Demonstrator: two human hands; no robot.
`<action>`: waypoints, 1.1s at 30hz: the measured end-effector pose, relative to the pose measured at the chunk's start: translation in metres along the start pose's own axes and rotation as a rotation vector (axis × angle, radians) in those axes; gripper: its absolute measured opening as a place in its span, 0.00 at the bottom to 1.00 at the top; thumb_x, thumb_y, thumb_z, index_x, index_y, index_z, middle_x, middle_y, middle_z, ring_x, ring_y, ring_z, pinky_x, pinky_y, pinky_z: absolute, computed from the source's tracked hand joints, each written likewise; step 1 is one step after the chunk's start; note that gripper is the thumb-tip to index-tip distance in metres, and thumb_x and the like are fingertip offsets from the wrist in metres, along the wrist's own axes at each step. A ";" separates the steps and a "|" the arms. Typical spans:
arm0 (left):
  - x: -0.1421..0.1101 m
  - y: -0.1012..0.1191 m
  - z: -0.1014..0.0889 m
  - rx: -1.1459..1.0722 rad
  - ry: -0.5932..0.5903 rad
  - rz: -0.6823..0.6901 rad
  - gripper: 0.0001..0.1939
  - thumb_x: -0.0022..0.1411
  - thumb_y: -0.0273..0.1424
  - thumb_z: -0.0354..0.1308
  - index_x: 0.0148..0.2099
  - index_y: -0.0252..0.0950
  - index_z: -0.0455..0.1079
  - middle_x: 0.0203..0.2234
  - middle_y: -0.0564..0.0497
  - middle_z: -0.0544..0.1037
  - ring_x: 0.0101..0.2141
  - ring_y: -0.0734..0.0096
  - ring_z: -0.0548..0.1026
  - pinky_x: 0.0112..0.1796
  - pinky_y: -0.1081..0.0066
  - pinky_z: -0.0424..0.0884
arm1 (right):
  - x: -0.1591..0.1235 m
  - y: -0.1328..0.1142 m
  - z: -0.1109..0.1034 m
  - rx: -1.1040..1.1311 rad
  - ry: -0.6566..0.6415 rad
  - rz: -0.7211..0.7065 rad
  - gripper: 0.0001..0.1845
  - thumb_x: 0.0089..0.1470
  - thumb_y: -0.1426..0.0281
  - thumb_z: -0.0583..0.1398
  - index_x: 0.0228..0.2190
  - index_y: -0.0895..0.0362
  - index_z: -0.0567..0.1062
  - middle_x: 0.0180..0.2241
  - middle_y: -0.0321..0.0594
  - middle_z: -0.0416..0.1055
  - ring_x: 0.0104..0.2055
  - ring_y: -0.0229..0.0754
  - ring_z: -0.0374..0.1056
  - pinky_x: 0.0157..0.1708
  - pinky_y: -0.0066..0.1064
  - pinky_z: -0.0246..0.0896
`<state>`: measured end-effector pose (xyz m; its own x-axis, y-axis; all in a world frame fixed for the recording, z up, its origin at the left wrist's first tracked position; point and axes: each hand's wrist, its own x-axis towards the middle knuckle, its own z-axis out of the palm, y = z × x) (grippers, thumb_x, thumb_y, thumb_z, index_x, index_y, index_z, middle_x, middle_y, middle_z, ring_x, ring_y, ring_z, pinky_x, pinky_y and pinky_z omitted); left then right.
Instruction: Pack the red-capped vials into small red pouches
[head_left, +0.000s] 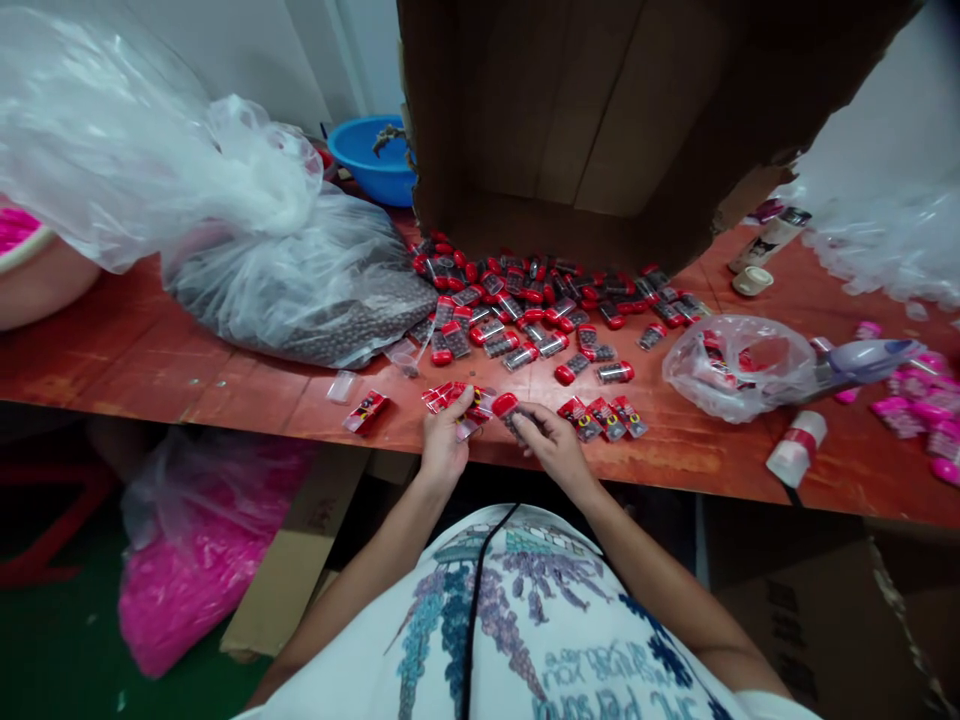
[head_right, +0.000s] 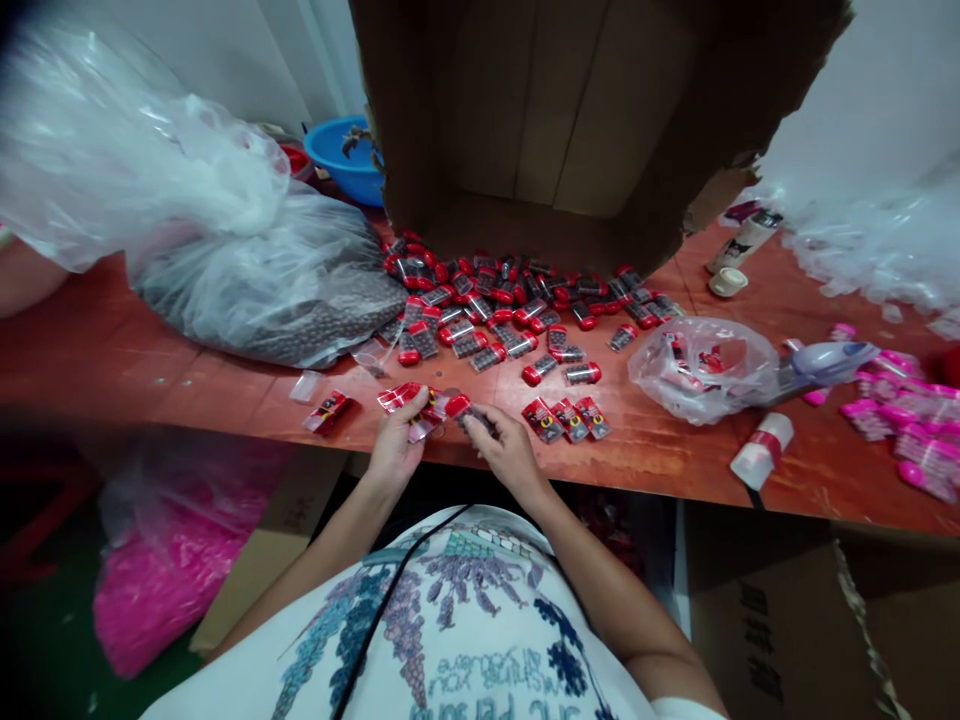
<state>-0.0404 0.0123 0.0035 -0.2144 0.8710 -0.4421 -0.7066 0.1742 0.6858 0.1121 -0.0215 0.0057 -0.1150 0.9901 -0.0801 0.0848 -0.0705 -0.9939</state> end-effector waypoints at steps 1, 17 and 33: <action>-0.002 0.000 0.001 0.010 -0.007 0.023 0.11 0.41 0.27 0.71 0.28 0.31 0.73 0.21 0.53 0.78 0.22 0.75 0.75 0.25 0.75 0.71 | -0.001 0.000 0.000 0.005 0.005 -0.008 0.17 0.55 0.60 0.57 0.43 0.55 0.75 0.27 0.35 0.68 0.25 0.35 0.62 0.20 0.23 0.62; -0.015 0.000 0.004 0.145 -0.150 0.097 0.14 0.40 0.28 0.71 0.31 0.33 0.73 0.25 0.53 0.78 0.26 0.72 0.76 0.32 0.71 0.72 | -0.004 0.004 0.005 0.164 0.032 0.057 0.18 0.50 0.60 0.62 0.42 0.53 0.69 0.32 0.34 0.71 0.26 0.34 0.66 0.18 0.22 0.60; -0.032 0.006 0.010 0.206 -0.245 0.163 0.14 0.37 0.24 0.71 0.30 0.34 0.75 0.25 0.53 0.79 0.26 0.71 0.76 0.35 0.71 0.72 | -0.011 -0.009 0.004 -0.020 0.114 -0.129 0.12 0.50 0.62 0.63 0.37 0.54 0.75 0.34 0.38 0.75 0.35 0.40 0.70 0.36 0.30 0.66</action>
<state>-0.0314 -0.0104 0.0276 -0.1273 0.9749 -0.1829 -0.5207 0.0913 0.8488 0.1088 -0.0325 0.0150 -0.0129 0.9982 0.0586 0.0965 0.0595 -0.9935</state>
